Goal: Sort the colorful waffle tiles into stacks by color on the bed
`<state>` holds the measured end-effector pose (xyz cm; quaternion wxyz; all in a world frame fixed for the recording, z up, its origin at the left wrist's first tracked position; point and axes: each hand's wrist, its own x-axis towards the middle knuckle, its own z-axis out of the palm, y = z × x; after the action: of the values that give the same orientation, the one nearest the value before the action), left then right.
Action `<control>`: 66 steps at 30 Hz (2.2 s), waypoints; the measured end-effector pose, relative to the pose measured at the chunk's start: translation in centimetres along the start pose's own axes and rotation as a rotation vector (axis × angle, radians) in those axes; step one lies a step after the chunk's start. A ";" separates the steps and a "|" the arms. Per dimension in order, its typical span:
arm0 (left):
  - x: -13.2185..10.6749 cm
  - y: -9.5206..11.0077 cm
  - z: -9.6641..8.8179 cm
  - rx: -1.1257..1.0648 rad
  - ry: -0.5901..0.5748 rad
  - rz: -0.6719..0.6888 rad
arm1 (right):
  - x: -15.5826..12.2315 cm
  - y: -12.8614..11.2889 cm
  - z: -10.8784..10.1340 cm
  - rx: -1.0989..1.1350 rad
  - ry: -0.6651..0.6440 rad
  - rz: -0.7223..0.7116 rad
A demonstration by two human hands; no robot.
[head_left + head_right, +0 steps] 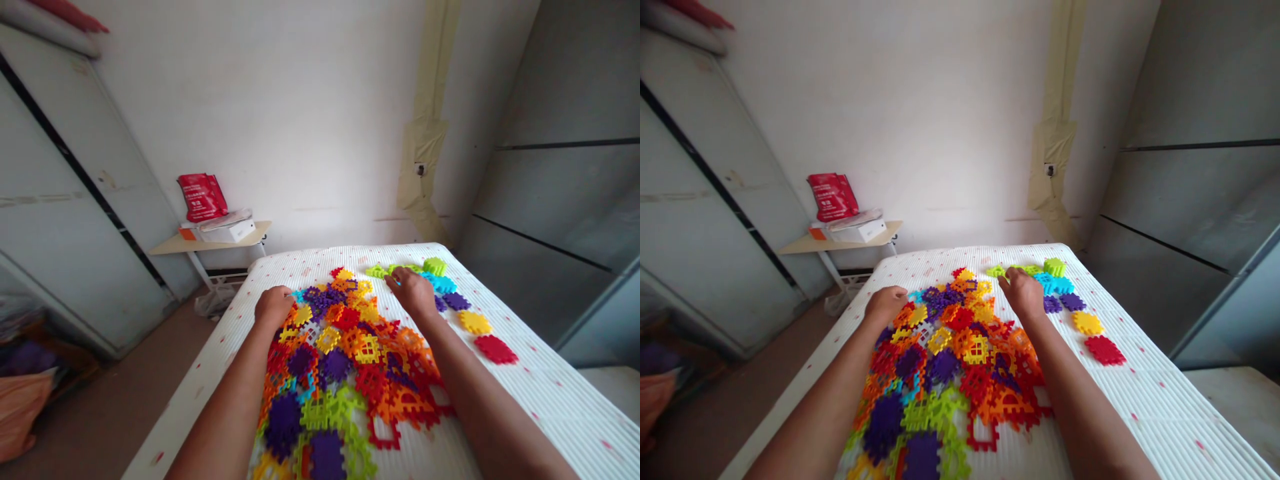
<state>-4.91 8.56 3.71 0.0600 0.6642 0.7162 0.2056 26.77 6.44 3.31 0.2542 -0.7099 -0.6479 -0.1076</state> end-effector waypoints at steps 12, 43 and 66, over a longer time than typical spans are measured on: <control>4.3 0.3 5.7 0.284 -0.177 -0.122 | 0.1 -0.5 -2.9 0.214 0.166 -0.116; 0.3 0.9 1.3 -0.760 0.103 -0.176 | -0.4 -1.9 -3.2 0.342 0.108 -0.148; -10.5 3.5 5.1 -1.214 0.196 -0.289 | -7.7 -11.0 -0.6 0.372 -0.140 -0.464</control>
<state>1.35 -0.50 -1.59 0.3874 0.3863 0.5567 0.6252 15.13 -0.19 2.48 0.3031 -0.4901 -0.8172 0.0068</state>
